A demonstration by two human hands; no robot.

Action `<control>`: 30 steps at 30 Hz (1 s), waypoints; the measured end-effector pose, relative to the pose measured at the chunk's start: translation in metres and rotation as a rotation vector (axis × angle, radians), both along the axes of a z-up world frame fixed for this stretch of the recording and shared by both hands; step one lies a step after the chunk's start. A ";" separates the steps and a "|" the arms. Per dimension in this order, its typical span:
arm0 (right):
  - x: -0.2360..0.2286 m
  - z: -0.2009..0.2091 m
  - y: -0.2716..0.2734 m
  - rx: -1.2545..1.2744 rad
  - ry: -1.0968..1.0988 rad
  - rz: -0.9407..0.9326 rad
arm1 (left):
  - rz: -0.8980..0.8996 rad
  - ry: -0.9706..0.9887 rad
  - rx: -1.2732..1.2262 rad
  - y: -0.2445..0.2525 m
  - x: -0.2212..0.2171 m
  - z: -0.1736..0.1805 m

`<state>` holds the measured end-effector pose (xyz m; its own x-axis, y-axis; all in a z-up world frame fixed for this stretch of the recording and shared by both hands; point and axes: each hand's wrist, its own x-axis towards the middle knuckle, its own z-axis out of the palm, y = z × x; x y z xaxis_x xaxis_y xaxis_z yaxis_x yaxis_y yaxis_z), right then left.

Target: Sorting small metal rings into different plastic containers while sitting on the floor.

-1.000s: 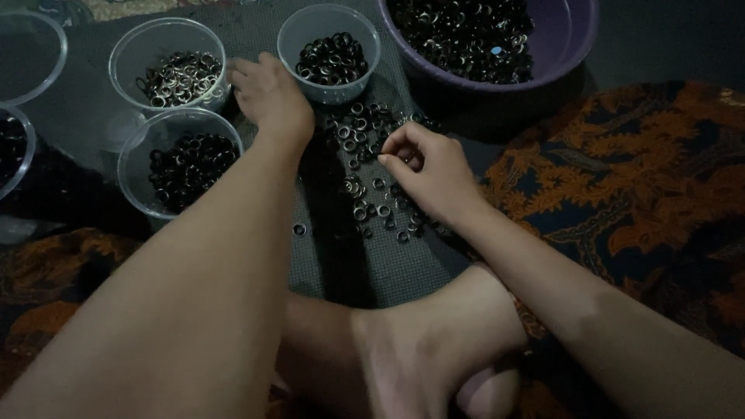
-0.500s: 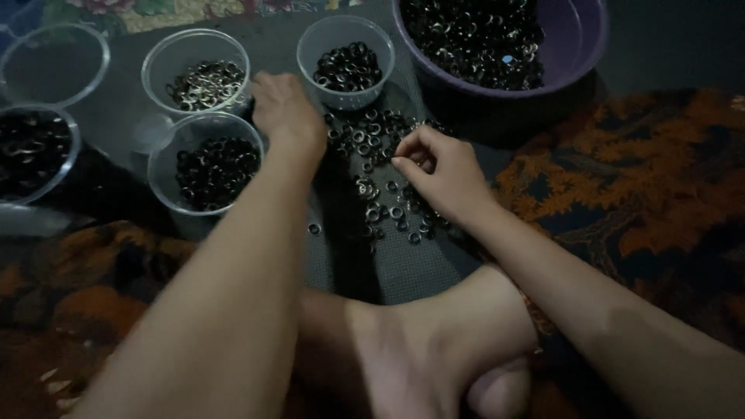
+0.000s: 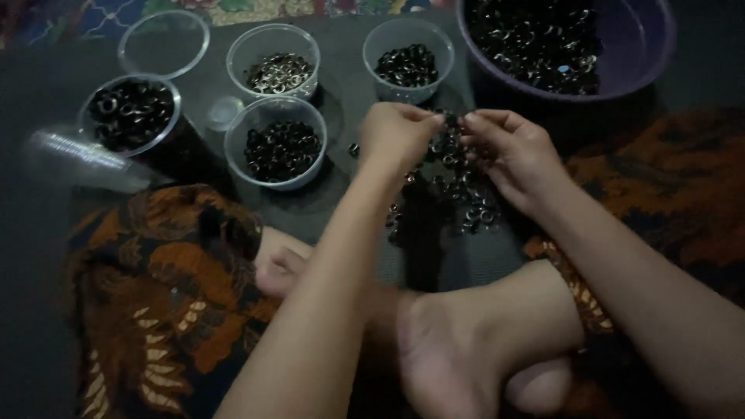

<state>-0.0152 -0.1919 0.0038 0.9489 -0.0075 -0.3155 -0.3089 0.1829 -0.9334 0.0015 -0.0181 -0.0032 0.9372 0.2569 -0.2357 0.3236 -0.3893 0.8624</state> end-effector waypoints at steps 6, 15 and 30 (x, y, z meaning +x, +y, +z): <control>0.001 -0.008 -0.003 0.095 0.029 0.054 | -0.142 0.068 -0.330 -0.005 -0.022 0.035; 0.001 -0.002 -0.001 0.073 0.021 0.131 | -0.154 0.018 -0.132 -0.002 -0.021 0.025; -0.003 0.004 0.003 -0.002 0.008 0.124 | -0.191 -0.063 -0.105 -0.002 -0.019 0.027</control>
